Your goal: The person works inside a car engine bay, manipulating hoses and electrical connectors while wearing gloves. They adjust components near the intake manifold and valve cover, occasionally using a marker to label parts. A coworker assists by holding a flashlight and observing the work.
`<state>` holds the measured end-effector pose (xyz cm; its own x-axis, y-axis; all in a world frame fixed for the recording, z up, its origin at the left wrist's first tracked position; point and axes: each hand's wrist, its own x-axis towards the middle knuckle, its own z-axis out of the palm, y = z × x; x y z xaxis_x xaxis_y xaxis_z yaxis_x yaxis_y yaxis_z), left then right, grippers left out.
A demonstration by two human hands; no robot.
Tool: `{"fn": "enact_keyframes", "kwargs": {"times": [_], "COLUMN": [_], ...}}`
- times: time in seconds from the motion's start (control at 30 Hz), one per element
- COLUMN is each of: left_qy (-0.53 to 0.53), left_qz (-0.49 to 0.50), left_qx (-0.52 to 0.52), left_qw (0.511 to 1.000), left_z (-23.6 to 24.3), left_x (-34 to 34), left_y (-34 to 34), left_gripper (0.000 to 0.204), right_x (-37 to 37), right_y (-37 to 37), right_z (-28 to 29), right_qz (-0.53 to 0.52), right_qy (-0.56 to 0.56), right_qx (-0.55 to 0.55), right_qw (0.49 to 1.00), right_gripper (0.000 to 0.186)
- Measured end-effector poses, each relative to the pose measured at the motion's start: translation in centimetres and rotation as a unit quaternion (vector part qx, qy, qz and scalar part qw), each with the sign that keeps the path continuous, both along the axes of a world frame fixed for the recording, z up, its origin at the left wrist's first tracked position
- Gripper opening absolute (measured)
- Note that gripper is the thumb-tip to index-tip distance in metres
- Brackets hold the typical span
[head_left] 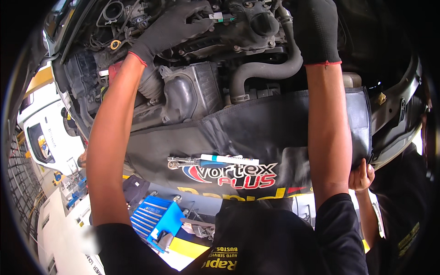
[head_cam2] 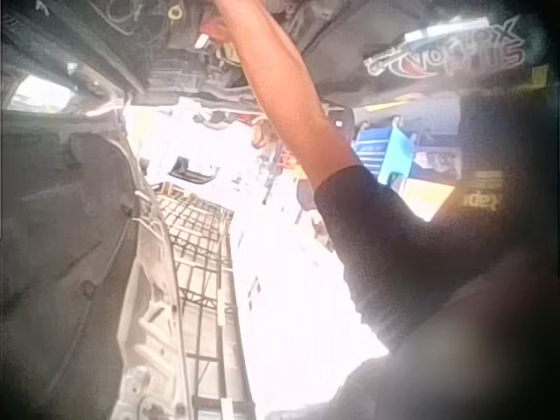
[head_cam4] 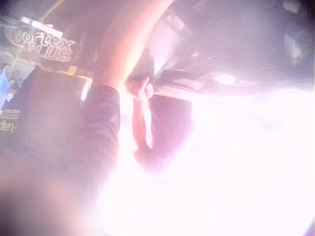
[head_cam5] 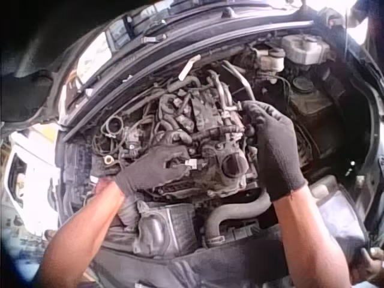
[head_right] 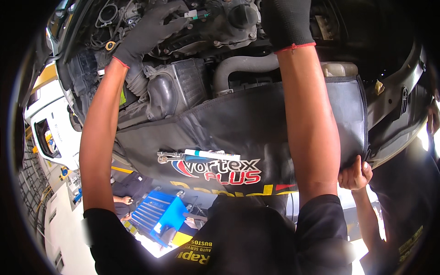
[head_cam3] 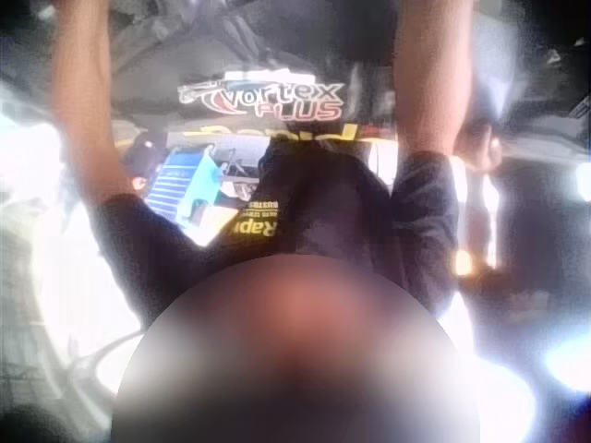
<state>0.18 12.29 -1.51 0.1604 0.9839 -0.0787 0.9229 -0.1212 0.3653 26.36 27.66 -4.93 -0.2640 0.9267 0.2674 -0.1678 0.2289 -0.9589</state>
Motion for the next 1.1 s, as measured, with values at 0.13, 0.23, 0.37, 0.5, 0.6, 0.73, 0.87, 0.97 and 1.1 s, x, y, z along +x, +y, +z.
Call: {"fn": "enact_keyframes", "kwargs": {"times": [0.13, 0.23, 0.37, 0.5, 0.6, 0.73, 0.87, 0.97, 1.1], "left_qy": [0.023, 0.152, -0.163, -0.435, -0.168, -0.006, -0.026, -0.073, -0.096], "left_qz": [0.032, -0.075, 0.076, 0.234, 0.203, 0.142, 0.225, 0.298, 0.316], "left_qx": [-0.07, 0.025, 0.093, 0.322, 0.152, 0.138, 0.167, 0.196, 0.287], "left_qw": [0.997, 0.985, 0.979, 0.808, 0.952, 0.98, 0.96, 0.931, 0.899], "left_z": [2.8, 4.2, 8.7, 8.6, 5.6, 0.7, -0.2, -0.5, -1.6], "left_x": [0.1, -5.8, -4.0, -6.9, -5.6, -1.0, -1.0, -0.3, -0.8], "left_y": [0.3, -1.3, 0.6, -0.9, -3.5, -2.9, -1.5, -1.4, -0.5], "left_gripper": [0.059, 0.053, 0.05, 0.049, 0.05, 0.046, 0.034, 0.028, 0.035], "right_x": [-0.6, -1.1, 0.1, 0.6, 2.1, 3.5, 5.6, 7.2, 7.7], "right_y": [-1.4, -0.7, -0.5, 0.1, 1.8, 1.3, 4.5, 5.0, 5.6], "right_z": [2.4, 1.8, 2.2, 1.9, -1.5, -0.3, -2.0, -1.9, -2.0], "right_qz": [0.062, 0.042, -0.038, -0.035, 0.014, -0.098, -0.017, -0.058, -0.018], "right_qy": [0.133, 0.065, -0.181, -0.2, -0.135, -0.349, -0.088, -0.116, -0.052], "right_qx": [-0.205, -0.063, 0.313, 0.244, -0.012, 0.205, 0.001, 0.038, 0.018], "right_qw": [0.968, 0.995, 0.932, 0.948, 0.991, 0.909, 0.996, 0.991, 0.998], "right_gripper": [0.02, 0.021, 0.035, 0.036, 0.04, 0.035, 0.036, 0.035, 0.033]}}
